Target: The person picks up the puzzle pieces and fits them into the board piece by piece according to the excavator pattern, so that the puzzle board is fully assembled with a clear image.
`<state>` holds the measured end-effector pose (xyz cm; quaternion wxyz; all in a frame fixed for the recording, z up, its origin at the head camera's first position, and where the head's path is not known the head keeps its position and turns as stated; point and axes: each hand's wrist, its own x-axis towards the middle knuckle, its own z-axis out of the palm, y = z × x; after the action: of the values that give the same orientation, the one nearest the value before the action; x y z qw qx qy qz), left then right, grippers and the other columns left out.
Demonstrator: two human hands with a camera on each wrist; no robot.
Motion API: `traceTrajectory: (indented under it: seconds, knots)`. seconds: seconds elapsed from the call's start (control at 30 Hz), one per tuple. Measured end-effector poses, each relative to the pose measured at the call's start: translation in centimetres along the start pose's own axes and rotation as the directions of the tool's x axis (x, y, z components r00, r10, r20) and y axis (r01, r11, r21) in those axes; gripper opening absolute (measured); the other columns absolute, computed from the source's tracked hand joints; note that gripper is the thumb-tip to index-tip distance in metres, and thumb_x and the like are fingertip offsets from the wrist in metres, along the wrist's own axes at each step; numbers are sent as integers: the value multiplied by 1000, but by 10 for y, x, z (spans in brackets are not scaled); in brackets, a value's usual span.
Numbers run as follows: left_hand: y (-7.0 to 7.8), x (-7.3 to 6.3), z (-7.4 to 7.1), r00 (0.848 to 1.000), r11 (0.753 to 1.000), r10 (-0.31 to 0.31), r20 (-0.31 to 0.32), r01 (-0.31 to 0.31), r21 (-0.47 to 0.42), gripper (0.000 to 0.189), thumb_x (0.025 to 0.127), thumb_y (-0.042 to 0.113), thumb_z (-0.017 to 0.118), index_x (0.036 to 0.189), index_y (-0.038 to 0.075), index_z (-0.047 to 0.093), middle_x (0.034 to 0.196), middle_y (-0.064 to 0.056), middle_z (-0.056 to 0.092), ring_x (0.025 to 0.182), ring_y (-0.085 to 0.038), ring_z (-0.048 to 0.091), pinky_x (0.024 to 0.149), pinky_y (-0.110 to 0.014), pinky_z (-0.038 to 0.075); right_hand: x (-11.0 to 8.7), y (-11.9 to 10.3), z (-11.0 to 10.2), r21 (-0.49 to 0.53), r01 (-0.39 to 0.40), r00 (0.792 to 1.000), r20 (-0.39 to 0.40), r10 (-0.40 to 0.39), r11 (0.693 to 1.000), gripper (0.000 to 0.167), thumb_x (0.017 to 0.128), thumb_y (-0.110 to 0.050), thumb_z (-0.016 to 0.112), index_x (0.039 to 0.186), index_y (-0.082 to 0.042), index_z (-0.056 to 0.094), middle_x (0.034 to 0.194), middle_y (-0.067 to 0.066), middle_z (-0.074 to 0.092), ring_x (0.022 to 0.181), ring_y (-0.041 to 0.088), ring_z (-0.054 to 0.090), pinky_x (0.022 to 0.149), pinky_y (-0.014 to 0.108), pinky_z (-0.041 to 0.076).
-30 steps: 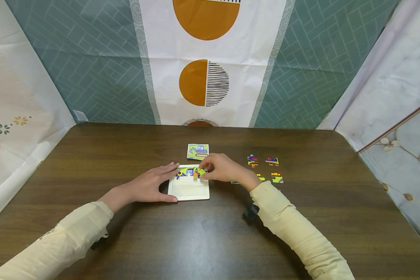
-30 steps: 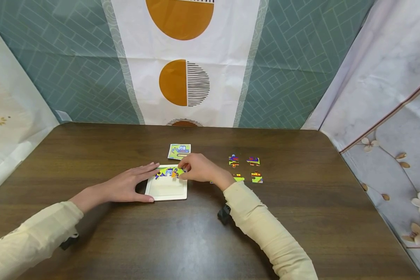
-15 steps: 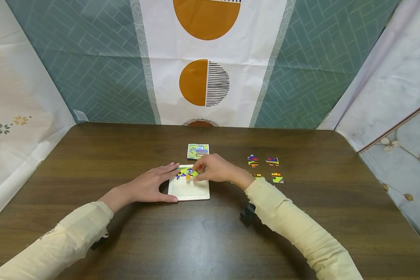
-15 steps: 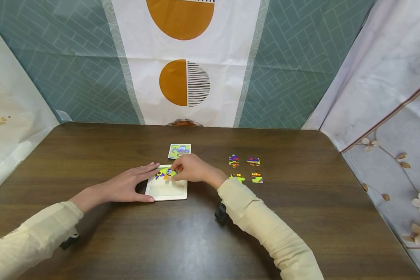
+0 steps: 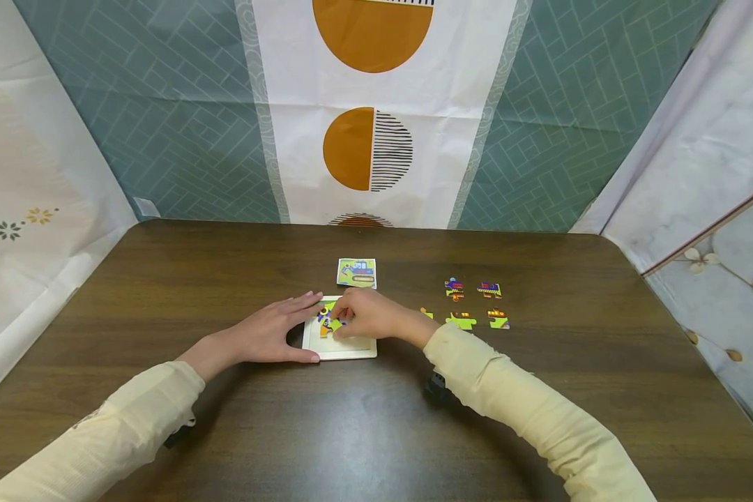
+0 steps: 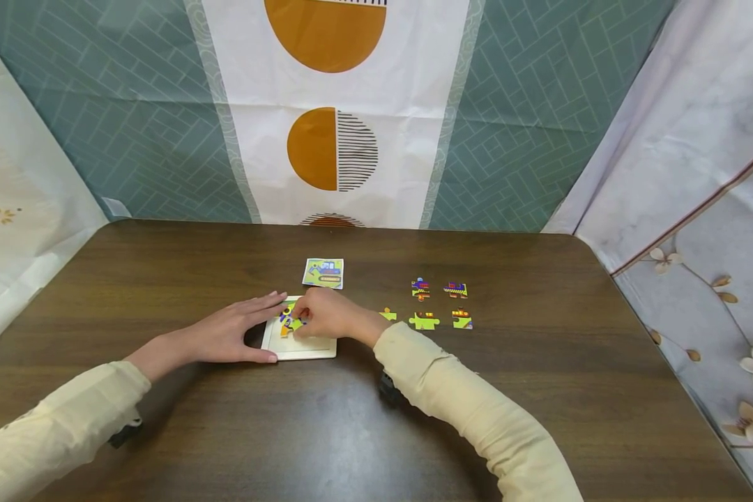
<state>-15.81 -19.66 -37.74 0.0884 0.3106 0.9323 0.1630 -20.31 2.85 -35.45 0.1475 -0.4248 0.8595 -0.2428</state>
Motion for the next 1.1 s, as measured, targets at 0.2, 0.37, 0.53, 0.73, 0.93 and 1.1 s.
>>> traceTrajectory:
  seconds: [0.2,0.37,0.53,0.73,0.93,1.1]
  knots:
    - [2,-1,-1,1000,1000,4,-7,-5,-4,96,79,67,64,148,5,39,156,-11,27,143,-32,24,109,-57,26,3,-3,3,-26,2,1000,-10,-2,1000,25,83,-13,77,105,-1,72,88,3,61,82,15,57,73,21,45]
    - [2,-1,0,1000,1000,11,-19,-11,-4,97,79,66,65,148,4,38,156,-12,27,142,-32,25,109,-56,25,7,-4,5,-36,25,1000,-6,-25,999,26,83,-13,76,106,-1,72,89,5,61,82,15,59,73,21,47]
    - [1,-2,0,1000,1000,7,-25,-7,-7,97,79,66,65,148,4,38,156,-12,27,142,-33,25,109,-57,26,10,-5,7,-46,20,1000,-14,-21,999,26,84,-14,76,107,-2,72,90,4,61,81,14,58,73,21,46]
    - [1,-1,-1,1000,1000,-3,-18,2,-12,98,79,68,63,148,5,38,156,-12,26,142,-33,25,109,-58,25,10,-7,9,-61,-1,1000,-29,-1,998,27,84,-17,76,107,-3,72,90,3,61,80,12,57,72,20,46]
    - [2,0,-1,1000,1000,1,-3,-1,-11,98,80,69,62,149,5,35,157,-12,24,143,-32,22,109,-57,24,9,-7,11,-75,-11,999,-46,8,997,28,84,-17,77,107,-3,72,91,3,60,81,13,57,72,21,46]
    - [4,-4,-2,999,999,32,-7,-32,23,97,82,67,61,150,3,33,157,-13,24,143,-32,21,109,-56,26,9,-8,11,-69,-11,999,-44,8,998,27,84,-17,76,106,-2,72,90,3,60,80,14,56,71,21,45]
